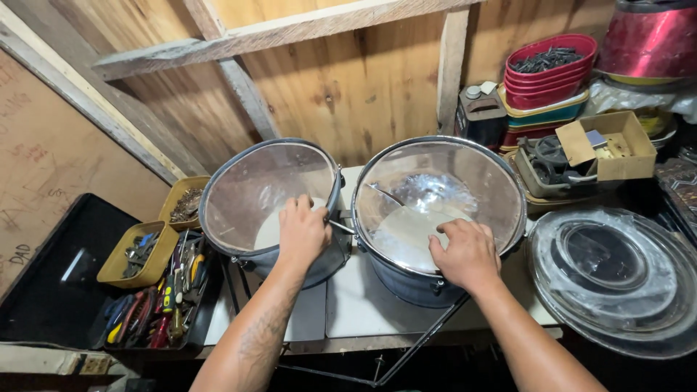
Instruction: Assembling drum shells, heads, and mounting hardware on a workbench
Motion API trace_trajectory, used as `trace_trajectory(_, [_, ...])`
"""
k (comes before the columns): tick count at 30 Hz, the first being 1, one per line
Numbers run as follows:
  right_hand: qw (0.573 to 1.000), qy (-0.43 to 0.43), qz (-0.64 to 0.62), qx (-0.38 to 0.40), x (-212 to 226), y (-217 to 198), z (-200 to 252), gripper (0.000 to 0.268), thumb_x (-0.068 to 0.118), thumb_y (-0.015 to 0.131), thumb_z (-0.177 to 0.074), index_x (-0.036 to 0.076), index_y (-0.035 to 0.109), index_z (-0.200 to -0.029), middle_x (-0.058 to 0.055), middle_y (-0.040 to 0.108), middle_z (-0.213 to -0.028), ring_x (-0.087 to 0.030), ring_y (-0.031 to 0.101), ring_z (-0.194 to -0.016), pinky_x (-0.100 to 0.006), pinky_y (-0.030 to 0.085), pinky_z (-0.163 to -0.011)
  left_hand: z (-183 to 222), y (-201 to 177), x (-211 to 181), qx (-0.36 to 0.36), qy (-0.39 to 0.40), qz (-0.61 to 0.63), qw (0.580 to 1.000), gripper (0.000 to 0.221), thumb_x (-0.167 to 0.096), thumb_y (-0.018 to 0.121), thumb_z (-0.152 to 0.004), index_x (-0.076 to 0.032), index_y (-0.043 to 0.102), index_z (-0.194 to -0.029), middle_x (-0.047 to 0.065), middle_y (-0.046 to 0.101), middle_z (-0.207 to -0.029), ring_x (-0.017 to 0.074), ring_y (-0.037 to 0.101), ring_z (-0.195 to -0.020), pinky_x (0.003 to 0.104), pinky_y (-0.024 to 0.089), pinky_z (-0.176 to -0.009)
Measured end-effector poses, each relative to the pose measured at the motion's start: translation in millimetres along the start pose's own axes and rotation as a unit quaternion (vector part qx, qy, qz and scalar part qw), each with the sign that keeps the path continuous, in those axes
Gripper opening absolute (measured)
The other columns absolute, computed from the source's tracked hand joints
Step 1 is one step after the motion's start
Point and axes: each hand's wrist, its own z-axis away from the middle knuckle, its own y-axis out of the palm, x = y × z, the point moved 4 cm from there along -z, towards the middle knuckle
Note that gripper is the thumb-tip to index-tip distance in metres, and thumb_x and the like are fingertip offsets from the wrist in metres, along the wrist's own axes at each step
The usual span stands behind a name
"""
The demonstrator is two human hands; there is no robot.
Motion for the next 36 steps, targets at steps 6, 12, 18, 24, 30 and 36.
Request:
trace_trajectory(6, [1.0,0.001,0.0,0.006,1.5,-0.8,0.7,0.034,0.052,0.063,-0.088,0.025,0.078,-0.103,0.001,0.076,-0.1,-0.021,0.072,-0.103,-0.039,0.045,-0.105,41.8,-25.7,-3.6,-0.066,0.058,-0.026,0.996,0.011,-0.026,0.066,-0.079,-0.017,0.072,-0.078,0.008,0.061,-0.109,0.0377,0.054,-0.116,0.043,0.045,-0.083])
trace_trajectory(12, [1.0,-0.004,0.012,0.011,-0.9,2.8,0.6,0.035,0.053,0.063,-0.088,0.026,0.078,-0.104,0.001,0.076,-0.102,-0.022,0.073,-0.104,-0.04,0.046,-0.105,86.8,-1.4,-17.3,0.029,-0.008,0.025,0.999,0.011,-0.031,0.064,-0.083,-0.022,0.068,-0.08,0.003,0.059,-0.078,0.0271,0.064,-0.083,0.038,0.05,-0.072])
trace_trajectory(18, [1.0,-0.01,0.024,0.011,-1.3,6.1,1.4,0.036,0.055,0.063,-0.087,0.026,0.078,-0.103,0.001,0.076,-0.102,-0.023,0.073,-0.104,-0.041,0.047,-0.105,90.6,-15.3,-42.6,0.274,-0.243,0.295,0.882,0.033,-0.044,0.069,-0.086,-0.021,0.079,-0.108,0.006,0.08,-0.099,0.0326,0.074,-0.104,0.044,0.059,-0.085])
trace_trajectory(24, [0.999,0.008,0.031,0.033,-4.4,10.4,0.5,0.039,0.057,0.06,-0.088,0.027,0.078,-0.106,0.002,0.076,-0.107,-0.023,0.073,-0.108,-0.041,0.044,-0.109,92.9,-1.7,-68.1,0.201,-0.418,0.585,0.665,0.028,-0.017,0.078,-0.082,0.007,0.077,-0.097,0.02,0.071,-0.066,0.0212,0.069,-0.051,0.031,0.06,-0.045])
trace_trajectory(30, [0.998,0.017,0.03,0.043,-3.0,7.3,-0.2,0.039,0.057,0.06,-0.089,0.027,0.078,-0.106,0.002,0.076,-0.108,-0.023,0.072,-0.109,-0.041,0.044,-0.11,72.3,7.3,-71.1,0.182,-0.435,0.625,0.622,0.036,-0.018,0.07,-0.093,0.009,0.069,-0.116,0.02,0.073,-0.072,0.0174,0.066,-0.049,0.028,0.059,-0.043])
trace_trajectory(36, [0.998,0.014,0.034,0.042,-3.0,6.8,0.3,0.04,0.057,0.059,-0.089,0.027,0.078,-0.106,0.002,0.076,-0.108,-0.023,0.072,-0.108,-0.041,0.044,-0.109,47.4,-0.6,-56.1,0.14,-0.352,0.461,0.802,0.029,-0.037,0.068,-0.092,-0.016,0.078,-0.109,0.011,0.076,-0.083,0.032,0.074,-0.088,0.046,0.059,-0.079])
